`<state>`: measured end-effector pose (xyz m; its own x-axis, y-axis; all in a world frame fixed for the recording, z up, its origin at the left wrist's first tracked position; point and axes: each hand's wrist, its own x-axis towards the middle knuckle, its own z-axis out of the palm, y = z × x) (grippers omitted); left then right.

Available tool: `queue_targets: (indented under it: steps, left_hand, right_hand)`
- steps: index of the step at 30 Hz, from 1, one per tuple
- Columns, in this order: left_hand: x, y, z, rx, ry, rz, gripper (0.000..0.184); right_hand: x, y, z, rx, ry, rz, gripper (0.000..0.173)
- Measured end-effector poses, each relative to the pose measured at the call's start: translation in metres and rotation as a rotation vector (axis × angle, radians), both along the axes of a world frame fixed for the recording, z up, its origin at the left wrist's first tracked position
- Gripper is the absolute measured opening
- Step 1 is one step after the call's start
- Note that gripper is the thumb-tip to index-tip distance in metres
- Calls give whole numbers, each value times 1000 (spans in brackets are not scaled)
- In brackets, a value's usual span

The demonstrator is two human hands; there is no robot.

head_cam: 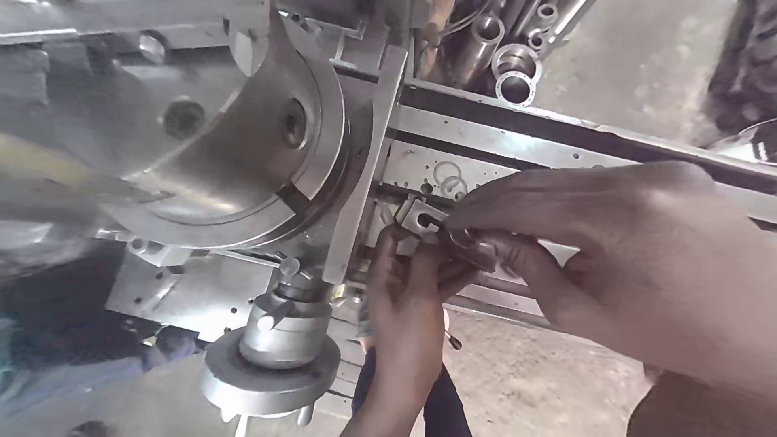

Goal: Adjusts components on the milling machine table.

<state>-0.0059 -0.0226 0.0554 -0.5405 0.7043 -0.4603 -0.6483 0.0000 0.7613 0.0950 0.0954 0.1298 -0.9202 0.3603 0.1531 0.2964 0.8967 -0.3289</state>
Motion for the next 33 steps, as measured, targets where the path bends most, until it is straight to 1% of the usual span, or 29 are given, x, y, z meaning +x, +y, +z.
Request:
queue_targets:
  steps: [2,6,8,9,10,11,13,15,16,19,21,24,30,33]
  left_hand:
    - [3,0,-2,54,-24,20,17]
    - [14,1,-4,109,-135,82,23]
    - [22,3,-1,124,-194,152,32]
    - [27,5,2,139,-201,188,39]
    - [30,8,7,167,-194,212,42]
    - [33,10,12,201,-187,215,42]
    - [36,16,22,232,-155,212,43]
    - [34,22,26,192,-110,188,46]
    - [31,25,25,174,-91,181,47]
    - [20,27,14,130,-72,157,54]
    - [16,28,6,145,-111,157,54]
    - [13,25,-2,190,-129,132,64]
    - [6,26,-15,222,-116,122,61]
    - [4,21,-18,226,-56,68,61]
  right_hand:
    - [-1,5,-1,11,27,11,19]
    - [-3,2,-5,61,17,-44,19]
    - [-3,1,-13,61,58,-107,20]
    - [-1,3,-19,44,104,-136,24]
    - [2,8,-25,7,152,-161,26]
    - [6,16,-31,-45,189,-178,25]
    - [10,31,-36,-211,232,-169,23]
    - [5,46,-39,-405,248,-83,21]
    - [2,52,-40,-444,231,-44,24]
    - [-13,57,-43,-395,147,23,30]
    - [-23,53,-41,-304,127,-13,27]
    - [-32,49,-35,-233,72,-45,25]
    - [-36,49,-37,-205,66,-52,21]
    - [-36,49,-39,-226,79,-41,21]
